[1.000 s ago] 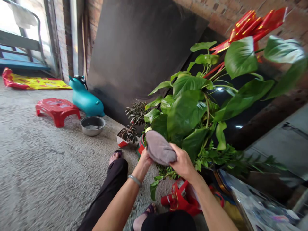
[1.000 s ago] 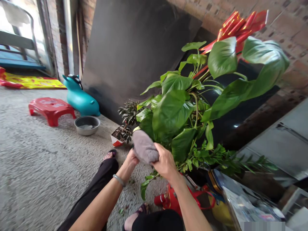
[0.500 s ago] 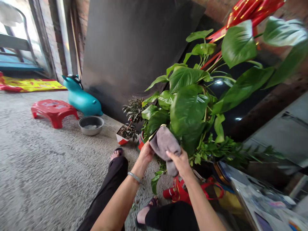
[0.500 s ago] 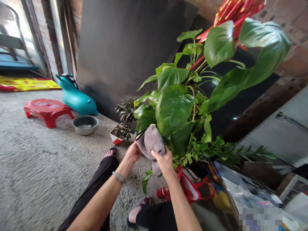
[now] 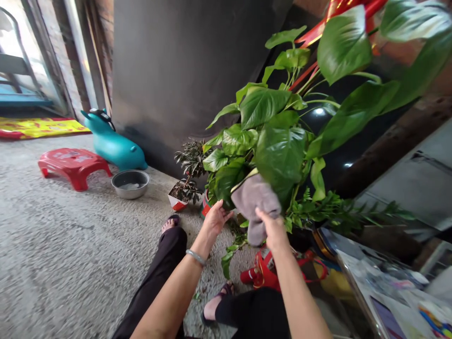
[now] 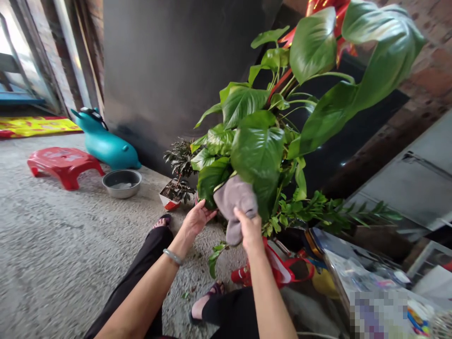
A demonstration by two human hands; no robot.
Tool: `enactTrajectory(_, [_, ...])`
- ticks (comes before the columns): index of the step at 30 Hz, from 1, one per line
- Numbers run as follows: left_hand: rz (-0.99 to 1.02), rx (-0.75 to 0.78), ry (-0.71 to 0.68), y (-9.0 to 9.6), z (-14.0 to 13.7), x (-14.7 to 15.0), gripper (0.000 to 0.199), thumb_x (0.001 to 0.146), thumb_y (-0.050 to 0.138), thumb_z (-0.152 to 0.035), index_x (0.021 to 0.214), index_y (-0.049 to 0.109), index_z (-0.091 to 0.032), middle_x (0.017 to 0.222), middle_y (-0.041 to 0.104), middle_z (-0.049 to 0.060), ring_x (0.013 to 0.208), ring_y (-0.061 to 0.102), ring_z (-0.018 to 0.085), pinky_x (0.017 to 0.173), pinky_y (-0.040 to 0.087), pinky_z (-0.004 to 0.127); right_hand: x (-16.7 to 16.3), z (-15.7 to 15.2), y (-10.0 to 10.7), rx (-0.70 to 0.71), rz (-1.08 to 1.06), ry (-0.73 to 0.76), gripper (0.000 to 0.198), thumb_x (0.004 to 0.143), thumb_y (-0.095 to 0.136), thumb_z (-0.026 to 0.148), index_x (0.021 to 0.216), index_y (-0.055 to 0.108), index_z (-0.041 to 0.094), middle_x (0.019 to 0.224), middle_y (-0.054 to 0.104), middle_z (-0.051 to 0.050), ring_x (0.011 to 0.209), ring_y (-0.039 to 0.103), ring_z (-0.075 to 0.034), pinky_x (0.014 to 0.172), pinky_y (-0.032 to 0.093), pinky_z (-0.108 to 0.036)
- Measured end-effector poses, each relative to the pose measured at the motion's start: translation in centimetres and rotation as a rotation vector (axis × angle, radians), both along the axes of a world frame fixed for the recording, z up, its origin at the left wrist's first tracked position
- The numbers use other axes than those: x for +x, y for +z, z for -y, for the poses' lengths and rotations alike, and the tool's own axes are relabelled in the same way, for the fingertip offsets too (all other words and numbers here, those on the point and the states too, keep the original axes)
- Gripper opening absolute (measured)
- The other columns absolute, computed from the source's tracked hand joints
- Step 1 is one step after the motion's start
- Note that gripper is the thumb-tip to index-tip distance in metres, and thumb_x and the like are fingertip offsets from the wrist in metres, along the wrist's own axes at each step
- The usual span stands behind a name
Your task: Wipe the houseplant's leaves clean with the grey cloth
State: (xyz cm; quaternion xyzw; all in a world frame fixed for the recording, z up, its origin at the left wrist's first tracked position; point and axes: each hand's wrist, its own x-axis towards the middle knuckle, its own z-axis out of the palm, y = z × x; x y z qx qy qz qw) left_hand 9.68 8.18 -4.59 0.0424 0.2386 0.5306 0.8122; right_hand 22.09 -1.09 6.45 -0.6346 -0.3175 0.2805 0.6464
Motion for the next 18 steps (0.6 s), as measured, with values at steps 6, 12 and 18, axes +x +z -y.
enactTrajectory(6, [0.030,-0.010,0.001,-1.3,-0.1,-0.2,0.014,0.085,0.082,-0.026,0.097,0.077,-0.019,0.094,0.084,0.009,0.100,0.079,0.030,0.101,0.062,0.043,2.0,6.5,-0.4,-0.116,-0.061,0.099,0.056,0.046,0.103,0.043,0.092,0.084,0.017,0.093,0.086,-0.011,0.090,0.081,-0.033,0.088,0.066,-0.049])
enactTrajectory(12, [-0.012,0.004,-0.003,-0.5,0.7,0.9,0.011,0.094,0.073,-0.024,0.105,0.073,-0.020,0.090,0.082,0.005,0.081,0.076,0.020,0.088,0.063,0.037,4.9,1.4,8.6,0.515,-0.002,-0.377,0.059,0.045,0.097,0.034,0.100,0.079,0.021,0.119,0.083,-0.006,0.119,0.075,-0.030,0.107,0.063,-0.049])
enactTrajectory(18, [-0.049,0.001,-0.017,-1.2,0.5,0.3,0.006,0.095,0.073,-0.024,0.092,0.075,-0.019,0.082,0.080,0.005,0.078,0.076,0.021,0.086,0.063,0.037,0.8,0.5,0.9,0.003,-0.171,-0.011,0.047,0.049,0.095,0.040,0.091,0.081,0.022,0.101,0.087,-0.006,0.104,0.080,-0.030,0.096,0.065,-0.041])
